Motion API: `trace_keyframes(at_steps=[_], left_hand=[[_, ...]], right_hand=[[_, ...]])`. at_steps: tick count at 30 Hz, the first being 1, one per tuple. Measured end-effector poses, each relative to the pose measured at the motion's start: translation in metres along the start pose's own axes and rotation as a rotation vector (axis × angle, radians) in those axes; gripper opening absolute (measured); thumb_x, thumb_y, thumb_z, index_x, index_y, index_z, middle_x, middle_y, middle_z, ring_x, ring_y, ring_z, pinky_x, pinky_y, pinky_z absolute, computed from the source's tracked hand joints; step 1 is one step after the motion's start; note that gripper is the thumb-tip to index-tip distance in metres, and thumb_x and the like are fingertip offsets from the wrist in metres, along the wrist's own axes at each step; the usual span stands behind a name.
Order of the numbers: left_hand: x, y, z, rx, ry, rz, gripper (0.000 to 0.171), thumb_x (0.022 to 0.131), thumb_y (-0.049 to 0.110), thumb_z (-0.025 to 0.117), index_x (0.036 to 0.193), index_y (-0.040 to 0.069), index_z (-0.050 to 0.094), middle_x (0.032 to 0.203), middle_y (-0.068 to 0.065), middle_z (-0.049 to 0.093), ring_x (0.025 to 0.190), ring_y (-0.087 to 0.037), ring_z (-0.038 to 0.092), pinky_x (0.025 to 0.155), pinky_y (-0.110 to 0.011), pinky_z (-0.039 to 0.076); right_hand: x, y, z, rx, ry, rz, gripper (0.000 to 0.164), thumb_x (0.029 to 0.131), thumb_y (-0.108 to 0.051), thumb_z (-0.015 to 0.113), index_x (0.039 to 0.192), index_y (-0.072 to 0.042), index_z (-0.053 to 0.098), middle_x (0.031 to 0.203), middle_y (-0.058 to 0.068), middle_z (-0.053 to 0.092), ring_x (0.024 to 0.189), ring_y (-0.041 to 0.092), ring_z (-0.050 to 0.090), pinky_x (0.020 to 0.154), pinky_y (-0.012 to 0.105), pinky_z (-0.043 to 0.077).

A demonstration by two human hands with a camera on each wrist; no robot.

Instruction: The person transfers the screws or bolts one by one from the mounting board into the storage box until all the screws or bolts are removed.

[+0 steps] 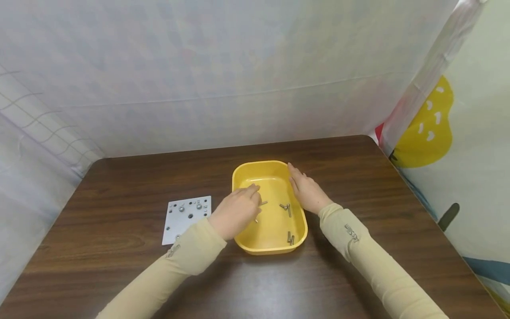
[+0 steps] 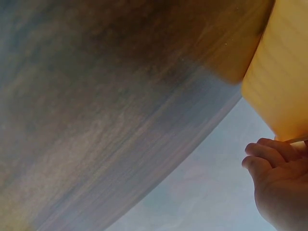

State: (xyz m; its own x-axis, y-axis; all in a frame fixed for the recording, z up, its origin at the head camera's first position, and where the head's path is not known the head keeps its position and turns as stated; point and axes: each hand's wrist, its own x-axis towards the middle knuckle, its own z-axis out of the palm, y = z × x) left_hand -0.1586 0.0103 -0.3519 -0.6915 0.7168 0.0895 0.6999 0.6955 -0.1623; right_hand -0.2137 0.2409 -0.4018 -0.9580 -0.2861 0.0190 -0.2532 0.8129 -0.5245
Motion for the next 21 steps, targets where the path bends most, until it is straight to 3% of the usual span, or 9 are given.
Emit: trace_keyframes(at_steps=[21], left_hand=[[-0.011, 0.007, 0.003, -0.010, 0.015, -0.002, 0.033, 0.100, 0.023, 0.057, 0.124, 0.002, 0.061, 0.138, -0.016, 0.058, 0.132, -0.026, 0.053, 0.110, -0.035, 0.046]], right_hand=[[0.000, 0.001, 0.001, -0.006, -0.001, -0.011, 0.053, 0.107, -0.011, 0.035, 0.154, 0.004, 0.017, 0.151, 0.034, 0.030, 0.139, 0.052, 0.032, 0.117, 0.062, 0.022]])
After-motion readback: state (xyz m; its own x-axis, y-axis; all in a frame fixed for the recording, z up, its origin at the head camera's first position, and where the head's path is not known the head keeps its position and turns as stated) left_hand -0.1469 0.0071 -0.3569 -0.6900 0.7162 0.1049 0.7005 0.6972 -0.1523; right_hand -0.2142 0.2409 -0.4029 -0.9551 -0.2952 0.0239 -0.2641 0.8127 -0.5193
